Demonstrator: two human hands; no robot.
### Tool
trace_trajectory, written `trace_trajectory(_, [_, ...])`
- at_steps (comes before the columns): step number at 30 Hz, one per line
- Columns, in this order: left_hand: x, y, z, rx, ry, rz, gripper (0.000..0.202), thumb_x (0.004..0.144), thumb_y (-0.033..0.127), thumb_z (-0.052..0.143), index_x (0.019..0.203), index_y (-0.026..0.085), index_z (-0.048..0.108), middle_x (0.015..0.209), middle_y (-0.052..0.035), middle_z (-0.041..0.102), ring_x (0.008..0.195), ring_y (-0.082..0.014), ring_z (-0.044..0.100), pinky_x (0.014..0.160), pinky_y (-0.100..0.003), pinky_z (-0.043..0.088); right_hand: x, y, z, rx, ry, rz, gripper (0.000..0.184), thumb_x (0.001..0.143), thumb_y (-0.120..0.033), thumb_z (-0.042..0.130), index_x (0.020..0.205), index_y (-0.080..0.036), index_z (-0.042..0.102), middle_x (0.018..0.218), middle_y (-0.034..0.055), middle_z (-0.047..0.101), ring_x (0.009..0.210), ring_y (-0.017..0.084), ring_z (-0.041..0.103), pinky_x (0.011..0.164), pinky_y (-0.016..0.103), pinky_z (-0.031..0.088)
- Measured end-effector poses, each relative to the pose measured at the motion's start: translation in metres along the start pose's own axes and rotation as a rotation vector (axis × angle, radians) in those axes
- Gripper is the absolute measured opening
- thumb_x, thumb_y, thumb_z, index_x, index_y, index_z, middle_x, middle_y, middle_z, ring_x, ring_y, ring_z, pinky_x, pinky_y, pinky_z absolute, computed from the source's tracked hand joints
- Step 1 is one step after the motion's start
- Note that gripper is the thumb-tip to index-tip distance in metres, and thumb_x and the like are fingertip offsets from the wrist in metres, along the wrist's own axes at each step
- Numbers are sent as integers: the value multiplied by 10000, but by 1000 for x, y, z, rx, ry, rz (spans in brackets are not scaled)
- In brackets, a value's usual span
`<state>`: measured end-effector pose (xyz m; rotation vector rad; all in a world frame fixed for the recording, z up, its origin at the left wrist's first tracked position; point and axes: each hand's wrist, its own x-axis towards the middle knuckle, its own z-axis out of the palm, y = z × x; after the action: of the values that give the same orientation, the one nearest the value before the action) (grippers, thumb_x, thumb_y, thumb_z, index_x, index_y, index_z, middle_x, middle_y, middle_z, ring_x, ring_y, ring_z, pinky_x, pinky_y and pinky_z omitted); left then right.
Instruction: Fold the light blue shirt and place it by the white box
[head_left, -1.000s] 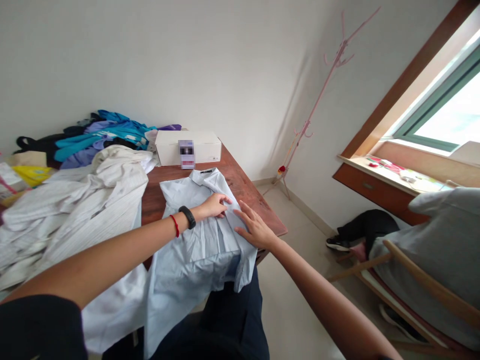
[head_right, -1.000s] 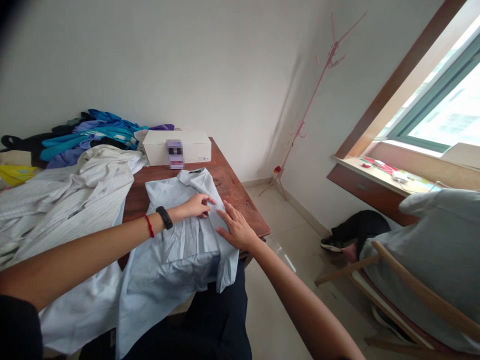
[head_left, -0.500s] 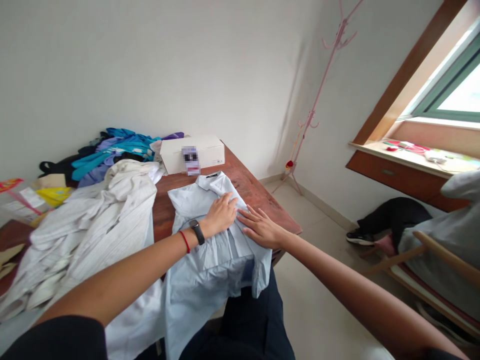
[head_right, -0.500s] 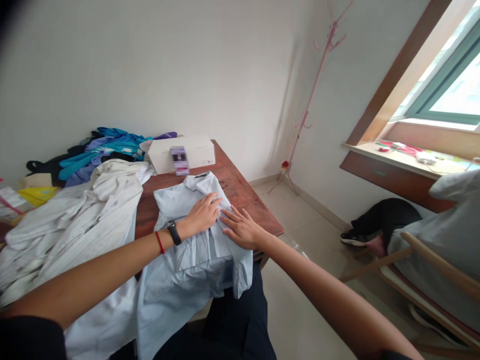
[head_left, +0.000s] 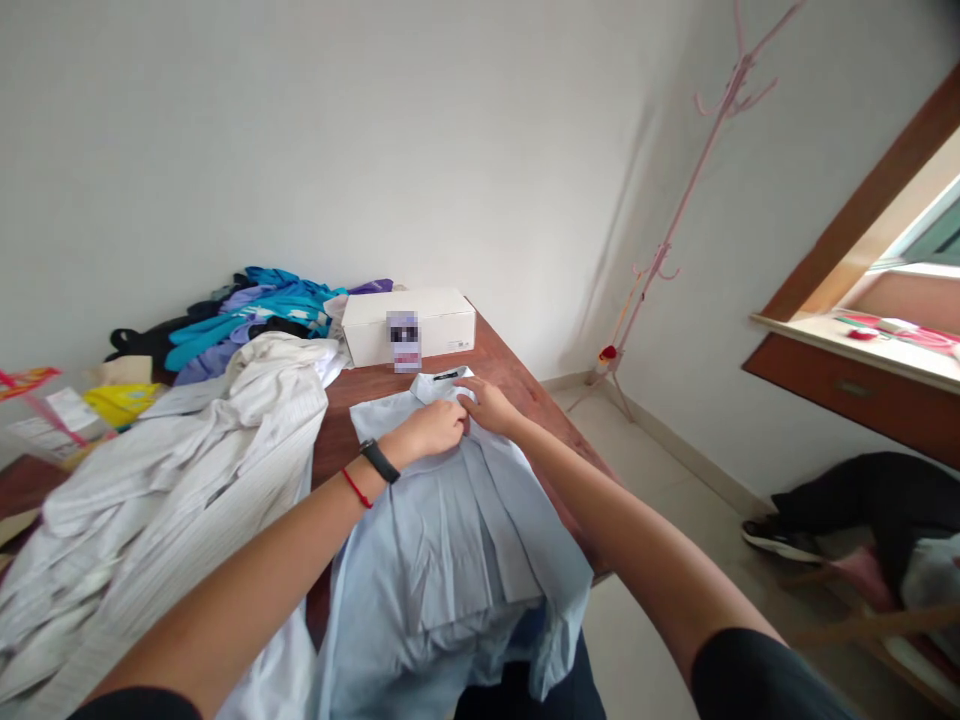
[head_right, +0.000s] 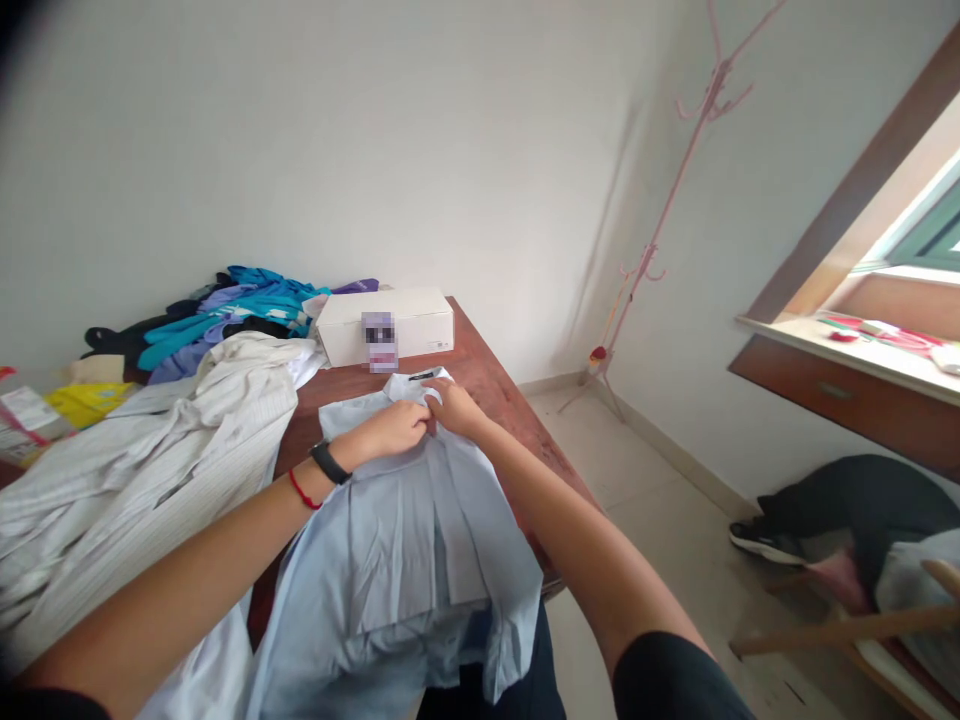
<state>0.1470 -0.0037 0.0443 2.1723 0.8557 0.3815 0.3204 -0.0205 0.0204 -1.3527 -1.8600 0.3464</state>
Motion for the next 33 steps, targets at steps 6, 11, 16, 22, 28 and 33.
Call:
trace_trajectory(6, [40, -33, -36, 178, 148, 84, 216, 784, 83, 594, 952, 195, 672, 1168, -124, 682, 1260, -341, 560, 1153, -460, 355, -8, 33, 30, 152, 139, 153, 317, 901, -211, 505, 1180, -179, 652, 1182, 111, 721, 1057, 222, 689, 969, 381, 528])
trace_trajectory(11, [59, -53, -24, 163, 117, 168, 448, 758, 71, 609, 1185, 206, 627, 1270, -105, 674, 1244, -285, 595, 1111, -374, 416, -7, 39, 24, 203, 184, 207, 226, 890, -301, 502, 1024, -200, 652, 1050, 83, 738, 960, 225, 691, 912, 374, 536])
trace_trajectory(16, [61, -69, -26, 121, 124, 151, 568, 719, 14, 566, 1252, 211, 574, 1301, -94, 665, 1248, -251, 601, 1090, -327, 425, -7, 42, 22, 227, 206, 265, 229, 851, -340, 530, 972, -200, 665, 906, 56, 723, 850, 219, 668, 799, 340, 540])
trace_trajectory(22, [62, -71, -41, 96, 77, 139, 435, 736, 89, 657, 1143, 238, 672, 1268, -64, 703, 1202, -271, 620, 1063, -322, 436, -11, 36, 19, 323, 218, 343, 221, 832, -332, 528, 933, -197, 671, 686, -8, 641, 570, 164, 568, 549, 263, 452])
trace_trajectory(28, [67, -71, -41, 89, 87, 183, 294, 769, 296, 792, 1053, 257, 726, 1141, -39, 739, 1044, -253, 661, 931, -273, 477, -12, 32, 17, 409, 212, 341, 220, 834, -344, 561, 938, -185, 671, 609, -37, 580, 492, 131, 482, 484, 237, 366])
trace_trajectory(33, [73, -73, -27, 122, 175, 182, 273, 816, 456, 775, 957, 233, 709, 1065, -43, 721, 1035, -255, 635, 940, -293, 452, -13, 30, 16, 423, 205, 356, 258, 824, -403, 599, 933, -179, 666, 618, -36, 585, 480, 127, 488, 469, 240, 367])
